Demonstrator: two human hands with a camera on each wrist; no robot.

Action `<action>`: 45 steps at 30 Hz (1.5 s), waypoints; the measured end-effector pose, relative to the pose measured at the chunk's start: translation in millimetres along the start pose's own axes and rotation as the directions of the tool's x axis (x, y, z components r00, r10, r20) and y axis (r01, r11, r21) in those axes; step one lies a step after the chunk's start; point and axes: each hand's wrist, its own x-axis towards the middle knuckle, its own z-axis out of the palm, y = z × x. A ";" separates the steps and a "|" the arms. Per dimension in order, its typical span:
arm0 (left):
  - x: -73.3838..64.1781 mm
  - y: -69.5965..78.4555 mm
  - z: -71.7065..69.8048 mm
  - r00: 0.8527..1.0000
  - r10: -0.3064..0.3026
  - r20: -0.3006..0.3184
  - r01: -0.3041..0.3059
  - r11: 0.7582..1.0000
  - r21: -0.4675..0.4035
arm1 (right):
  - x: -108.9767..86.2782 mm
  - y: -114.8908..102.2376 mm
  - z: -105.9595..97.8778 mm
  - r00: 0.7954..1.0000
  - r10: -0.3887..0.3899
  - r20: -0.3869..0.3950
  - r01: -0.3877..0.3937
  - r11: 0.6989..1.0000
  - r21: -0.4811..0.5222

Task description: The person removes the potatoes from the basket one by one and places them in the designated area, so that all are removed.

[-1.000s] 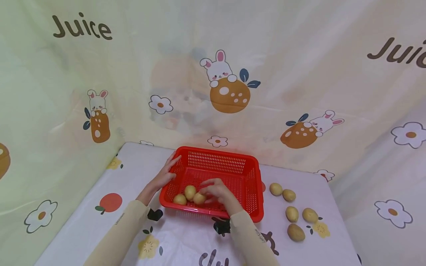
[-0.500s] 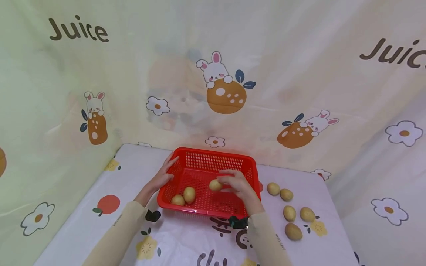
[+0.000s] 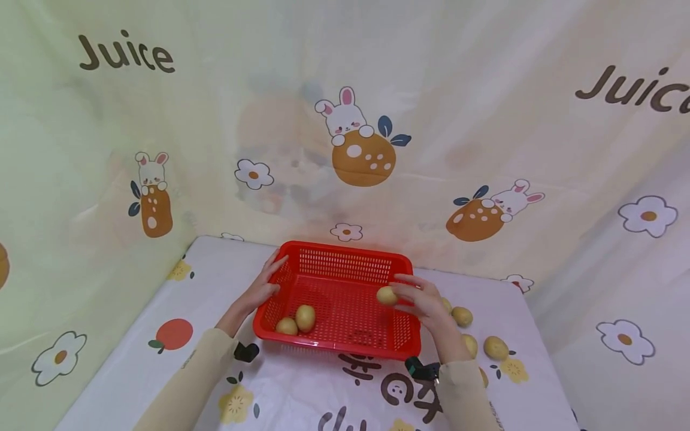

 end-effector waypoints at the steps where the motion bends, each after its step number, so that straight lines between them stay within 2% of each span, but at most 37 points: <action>1: -0.3 -0.4 0.4 1.000 -0.005 -0.004 0.005 1.000 -0.001 | -3.5 -0.3 -6.4 1.000 0.003 -0.009 -0.003 1.000 0.004; 7: -1.3 0.0 1.1 1.000 -0.008 -0.005 0.008 1.000 -0.014 | -27.6 3.6 -51.9 0.996 0.043 -0.075 -0.040 0.998 0.046; 14: -2.3 4.0 -3.7 1.000 0.002 0.021 -0.002 1.000 -0.013 | -55.5 27.6 -97.3 0.991 0.090 -0.100 -0.083 0.993 0.079; 20: -9.8 24.1 -10.4 0.997 -0.010 0.072 0.013 0.999 -0.041 | -72.1 50.9 -121.8 0.988 0.128 -0.080 -0.116 0.982 0.147; 24: -15.4 36.5 -11.2 0.996 -0.022 0.084 0.024 0.999 -0.033 | -80.9 66.9 -130.3 0.988 0.139 -0.071 -0.122 0.972 0.203; 31: -16.0 37.9 -9.2 0.996 -0.017 0.083 0.020 0.999 -0.036 | -95.9 89.7 -135.6 0.985 0.128 -0.116 -0.103 0.974 0.201; 38: -16.8 37.9 -9.5 0.996 -0.022 0.091 0.026 0.999 -0.044 | -111.0 92.9 -136.4 0.968 0.160 -0.192 -0.144 0.985 0.095; 45: -14.8 37.8 -9.3 0.996 -0.023 0.091 0.026 0.999 -0.038 | -122.9 98.6 -144.2 0.963 0.192 -0.188 -0.165 0.975 0.150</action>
